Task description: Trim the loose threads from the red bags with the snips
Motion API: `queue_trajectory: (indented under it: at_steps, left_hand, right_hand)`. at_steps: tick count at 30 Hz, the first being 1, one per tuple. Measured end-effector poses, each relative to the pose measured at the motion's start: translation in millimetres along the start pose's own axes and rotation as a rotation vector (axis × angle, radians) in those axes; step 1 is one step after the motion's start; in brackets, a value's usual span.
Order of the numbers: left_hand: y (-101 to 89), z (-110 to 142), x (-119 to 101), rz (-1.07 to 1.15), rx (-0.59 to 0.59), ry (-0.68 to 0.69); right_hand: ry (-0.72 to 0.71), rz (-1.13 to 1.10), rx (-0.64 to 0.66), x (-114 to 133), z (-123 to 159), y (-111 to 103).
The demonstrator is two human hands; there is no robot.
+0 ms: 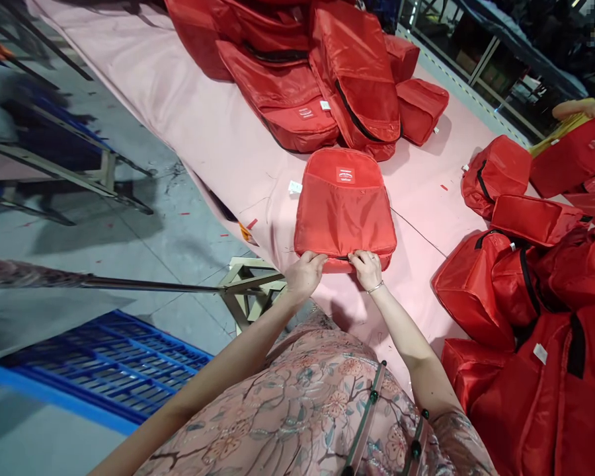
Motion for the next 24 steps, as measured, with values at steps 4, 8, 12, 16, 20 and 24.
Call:
queue_trajectory:
  at_steps: [4,8,12,16,20,24]
  left_hand:
    - [-1.4,-3.9,-6.0,-0.057,0.054,-0.04]
    - [-3.7,-5.9,-7.1,-0.081,0.09,-0.025]
    - [-5.4,-6.0,-7.1,-0.111,0.102,-0.004]
    - [-5.2,-5.2,-6.1,-0.115,0.099,0.004]
    - [-5.9,-4.6,-5.3,-0.116,0.087,0.025]
    - [-7.7,-4.0,-5.8,-0.125,0.07,0.047]
  right_hand:
    - [-0.041,0.014,0.008,0.5,-5.1,-1.5]
    - [-0.07,0.008,0.025,0.6,-6.9,-2.7]
    - [-0.11,-0.012,0.035,-2.3,-7.6,-2.0]
    - [-0.175,0.008,0.03,-4.0,-9.9,-1.5]
    - [-0.238,0.065,-0.014,-3.1,-12.8,-3.2]
    - [-0.271,0.081,-0.082,-3.8,-12.9,-7.5]
Point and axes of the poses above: each hand's wrist, its own z-axis away from the middle knuckle, its own y-axis out of the palm, x = y × z, the point moved 2 cm from there along -z, towards the middle knuckle, and after that the axes turned 6 degrees about y, right-handed, at the moved point
